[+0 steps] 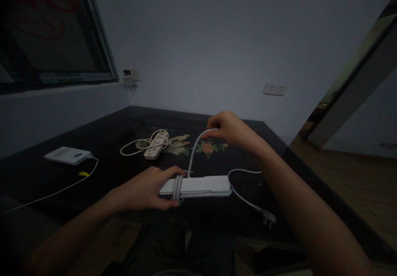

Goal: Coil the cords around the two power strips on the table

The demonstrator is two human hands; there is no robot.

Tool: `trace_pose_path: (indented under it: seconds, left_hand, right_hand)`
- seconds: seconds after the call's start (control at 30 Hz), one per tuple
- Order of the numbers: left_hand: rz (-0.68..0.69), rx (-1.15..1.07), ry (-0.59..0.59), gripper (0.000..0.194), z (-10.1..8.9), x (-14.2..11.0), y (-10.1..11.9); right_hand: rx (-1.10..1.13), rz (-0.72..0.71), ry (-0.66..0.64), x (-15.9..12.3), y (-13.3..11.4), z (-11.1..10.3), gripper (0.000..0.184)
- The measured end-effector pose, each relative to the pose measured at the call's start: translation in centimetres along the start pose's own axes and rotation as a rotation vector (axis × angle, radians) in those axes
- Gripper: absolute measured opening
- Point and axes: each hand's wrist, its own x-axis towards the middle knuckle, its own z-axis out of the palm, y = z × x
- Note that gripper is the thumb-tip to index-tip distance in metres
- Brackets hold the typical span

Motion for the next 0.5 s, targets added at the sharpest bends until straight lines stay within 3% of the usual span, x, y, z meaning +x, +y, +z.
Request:
trace_pose_path:
  seconds: [0.1, 0.3, 0.5]
  left_hand:
    - [-0.066, 0.052, 0.061, 0.063, 0.8, 0.6, -0.9]
    - [-0.004, -0.206, 0.444, 0.066, 2.5, 1.5, -3.2]
    - [-0.047, -0.419, 0.52, 0.053, 2.2, 2.1, -3.5]
  right_hand:
    - [0.025, -0.021, -0.061, -0.2, -3.0, -0.5, 0.032]
    - [-0.076, -0.148, 0.027, -1.7, -6.9, 1.1, 0.031]
    - [-0.127, -0.186, 0.112, -4.2, -8.8, 2.8, 0.027]
